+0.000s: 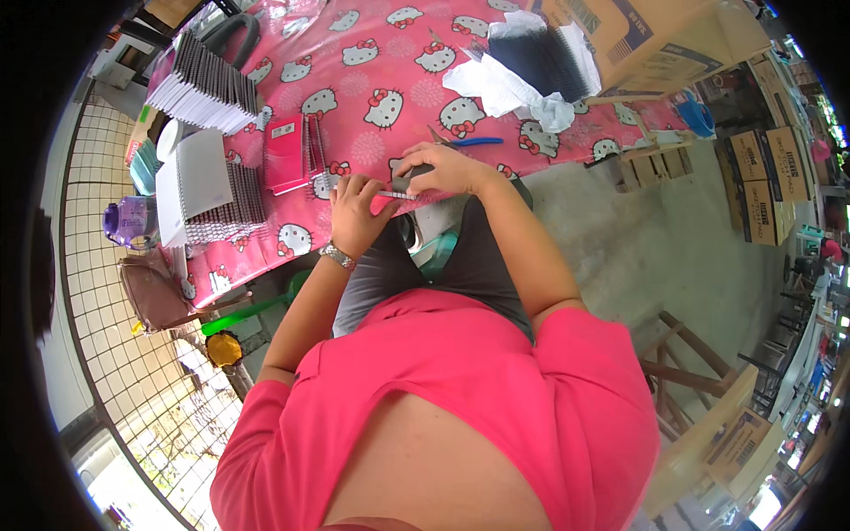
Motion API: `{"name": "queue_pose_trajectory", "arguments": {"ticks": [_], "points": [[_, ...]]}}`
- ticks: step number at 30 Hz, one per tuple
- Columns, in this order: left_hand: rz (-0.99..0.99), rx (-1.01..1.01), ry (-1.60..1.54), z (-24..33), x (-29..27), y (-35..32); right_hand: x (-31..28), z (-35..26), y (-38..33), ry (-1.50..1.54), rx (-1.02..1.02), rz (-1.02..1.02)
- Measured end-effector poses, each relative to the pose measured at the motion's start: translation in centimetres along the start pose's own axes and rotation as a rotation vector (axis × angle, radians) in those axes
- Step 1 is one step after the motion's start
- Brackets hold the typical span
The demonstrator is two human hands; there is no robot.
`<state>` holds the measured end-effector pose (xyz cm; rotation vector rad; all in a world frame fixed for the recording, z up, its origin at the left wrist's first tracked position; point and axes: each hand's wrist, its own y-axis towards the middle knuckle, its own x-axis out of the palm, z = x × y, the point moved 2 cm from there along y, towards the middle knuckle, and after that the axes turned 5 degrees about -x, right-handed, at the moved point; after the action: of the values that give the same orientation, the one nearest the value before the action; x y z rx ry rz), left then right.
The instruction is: The person assembles small pink notepads by hand, inserting a metal spiral binding through the pre-punched holes of the paper stacks and covers.
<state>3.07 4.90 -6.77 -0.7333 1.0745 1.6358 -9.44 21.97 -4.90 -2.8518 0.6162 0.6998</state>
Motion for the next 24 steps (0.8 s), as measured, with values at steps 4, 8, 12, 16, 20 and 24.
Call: {"name": "queue_pose_trajectory", "arguments": {"ticks": [4,8,12,16,20,24], "points": [[0.019,0.023,-0.024,0.1,-0.3,-0.2,-0.1,-0.4,-0.5,0.739,-0.103,-0.130],[0.008,0.024,-0.027,0.1,-0.3,-0.1,-0.2,0.4,-0.1,0.414,-0.032,-0.057],[-0.013,0.012,-0.038,0.0,-0.6,0.1,-0.4,-1.0,0.2,0.453,-0.008,-0.108],[-0.038,-0.007,-0.065,0.1,-0.5,0.1,-0.3,-0.3,0.7,0.391,0.028,-0.081],[-0.067,-0.013,-0.132,-0.6,-0.9,0.2,-0.4,-0.1,1.5,0.292,-0.045,-0.099],[-0.054,-0.037,-0.202,-2.2,-1.6,1.0,-0.8,-0.8,2.1,0.496,-0.120,-0.149]]}}
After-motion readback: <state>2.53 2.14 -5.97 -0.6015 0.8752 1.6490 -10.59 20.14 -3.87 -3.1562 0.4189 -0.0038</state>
